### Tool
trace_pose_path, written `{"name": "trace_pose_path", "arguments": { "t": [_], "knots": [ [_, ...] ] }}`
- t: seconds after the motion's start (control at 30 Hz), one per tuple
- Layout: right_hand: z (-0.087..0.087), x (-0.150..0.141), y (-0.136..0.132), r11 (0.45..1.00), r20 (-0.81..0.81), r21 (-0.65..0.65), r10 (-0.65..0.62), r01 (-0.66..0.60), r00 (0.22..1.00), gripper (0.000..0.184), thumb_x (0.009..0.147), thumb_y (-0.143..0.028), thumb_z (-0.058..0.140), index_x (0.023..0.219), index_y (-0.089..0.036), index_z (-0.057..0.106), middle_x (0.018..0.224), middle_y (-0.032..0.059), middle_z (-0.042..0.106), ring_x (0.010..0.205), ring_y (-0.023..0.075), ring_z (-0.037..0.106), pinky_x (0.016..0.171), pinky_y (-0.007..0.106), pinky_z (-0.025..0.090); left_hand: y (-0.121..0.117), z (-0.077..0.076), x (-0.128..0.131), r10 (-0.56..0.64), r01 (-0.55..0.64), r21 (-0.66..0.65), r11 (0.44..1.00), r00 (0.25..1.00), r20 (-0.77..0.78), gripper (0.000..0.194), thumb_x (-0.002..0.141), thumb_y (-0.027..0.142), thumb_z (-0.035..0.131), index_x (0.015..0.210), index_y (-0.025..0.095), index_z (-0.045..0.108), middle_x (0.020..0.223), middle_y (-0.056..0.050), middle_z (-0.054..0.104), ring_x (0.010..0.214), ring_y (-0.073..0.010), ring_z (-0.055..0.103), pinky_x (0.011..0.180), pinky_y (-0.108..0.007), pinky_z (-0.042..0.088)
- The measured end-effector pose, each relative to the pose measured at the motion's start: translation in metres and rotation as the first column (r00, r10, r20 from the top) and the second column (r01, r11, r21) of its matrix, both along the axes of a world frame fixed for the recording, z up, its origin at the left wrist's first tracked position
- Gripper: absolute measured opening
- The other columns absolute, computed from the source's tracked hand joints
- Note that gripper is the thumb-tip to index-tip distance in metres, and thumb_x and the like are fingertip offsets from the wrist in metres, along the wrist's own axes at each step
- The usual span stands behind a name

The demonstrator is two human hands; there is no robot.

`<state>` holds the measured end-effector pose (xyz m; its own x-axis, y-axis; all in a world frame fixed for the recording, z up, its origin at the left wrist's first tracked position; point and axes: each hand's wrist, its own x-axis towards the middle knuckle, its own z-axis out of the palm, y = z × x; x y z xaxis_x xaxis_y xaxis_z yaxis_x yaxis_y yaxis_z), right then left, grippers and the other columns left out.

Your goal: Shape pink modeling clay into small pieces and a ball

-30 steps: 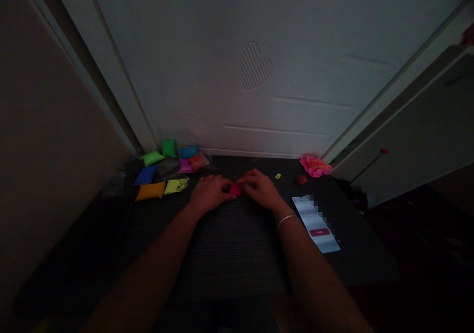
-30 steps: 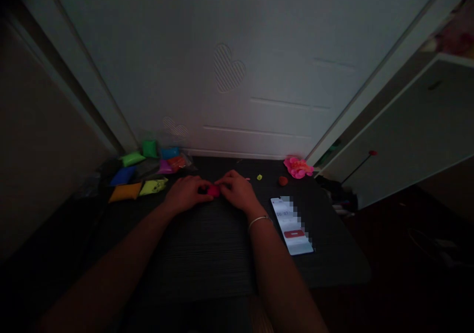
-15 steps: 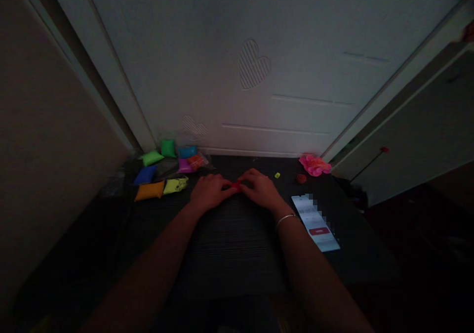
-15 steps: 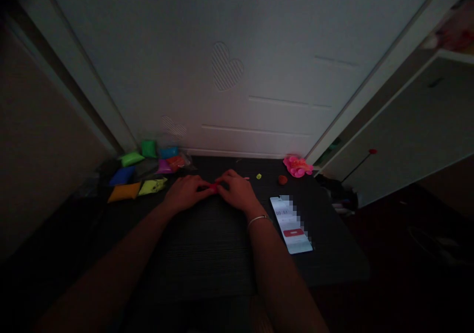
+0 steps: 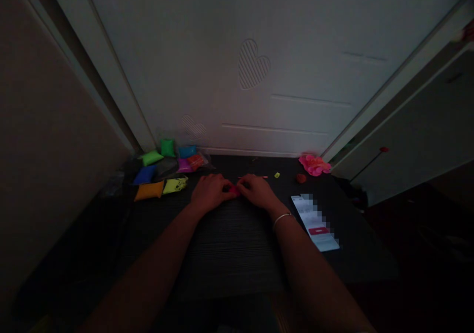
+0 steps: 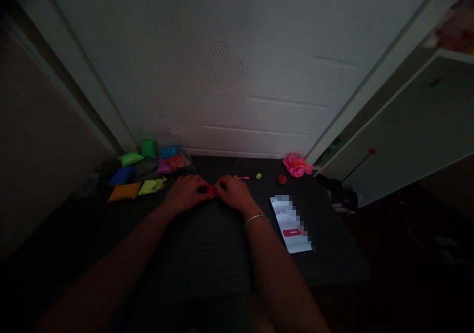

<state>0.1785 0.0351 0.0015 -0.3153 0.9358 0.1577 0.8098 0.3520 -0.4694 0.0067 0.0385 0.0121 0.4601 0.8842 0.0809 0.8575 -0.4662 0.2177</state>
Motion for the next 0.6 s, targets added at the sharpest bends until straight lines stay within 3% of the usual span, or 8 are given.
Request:
{"name": "trace_pose_path", "arguments": {
  "t": [0.2, 0.4, 0.6],
  "knots": [
    [-0.0024, -0.0016, 0.0009, 0.999, -0.005, -0.041, -0.029, 0.028, 1.0, 0.019, 0.082, -0.028, 0.046, 0.083, -0.019, 0.063, 0.083, 0.0039, 0.065, 0.074, 0.015, 0.058, 0.065, 0.025, 0.038, 0.0006, 0.0, -0.0007, 0.011, -0.011, -0.021, 1.0, 1.0, -0.008, 0.038, 0.071, 0.055, 0.051, 0.095, 0.029, 0.064, 0.097, -0.003, 0.062, 0.094, -0.0237, 0.054, 0.077, -0.033, 0.038],
    [-0.0034, 0.0037, 0.0022, 0.996, -0.075, -0.084, 0.029, -0.035, 0.997, 0.023, 0.081, -0.035, 0.049, 0.084, -0.019, 0.064, 0.082, 0.0037, 0.065, 0.074, 0.0147, 0.058, 0.065, 0.025, 0.039, 0.0016, 0.0, -0.0023, -0.002, 0.004, -0.026, 1.0, 0.999, 0.053, 0.043, 0.079, 0.056, 0.037, 0.096, 0.027, 0.063, 0.093, -0.003, 0.063, 0.087, -0.0215, 0.057, 0.072, -0.032, 0.039],
    [-0.0038, 0.0057, 0.0021, 0.991, -0.082, -0.124, 0.035, -0.045, 0.996, 0.02, 0.079, -0.032, 0.051, 0.083, -0.019, 0.065, 0.083, 0.0034, 0.066, 0.073, 0.0144, 0.059, 0.062, 0.024, 0.04, 0.0016, 0.0003, -0.0023, -0.012, 0.014, -0.04, 0.999, 0.998, 0.055, 0.042, 0.074, 0.06, 0.042, 0.09, 0.029, 0.065, 0.091, -0.002, 0.063, 0.086, -0.0217, 0.057, 0.069, -0.032, 0.039]
  ]
}}
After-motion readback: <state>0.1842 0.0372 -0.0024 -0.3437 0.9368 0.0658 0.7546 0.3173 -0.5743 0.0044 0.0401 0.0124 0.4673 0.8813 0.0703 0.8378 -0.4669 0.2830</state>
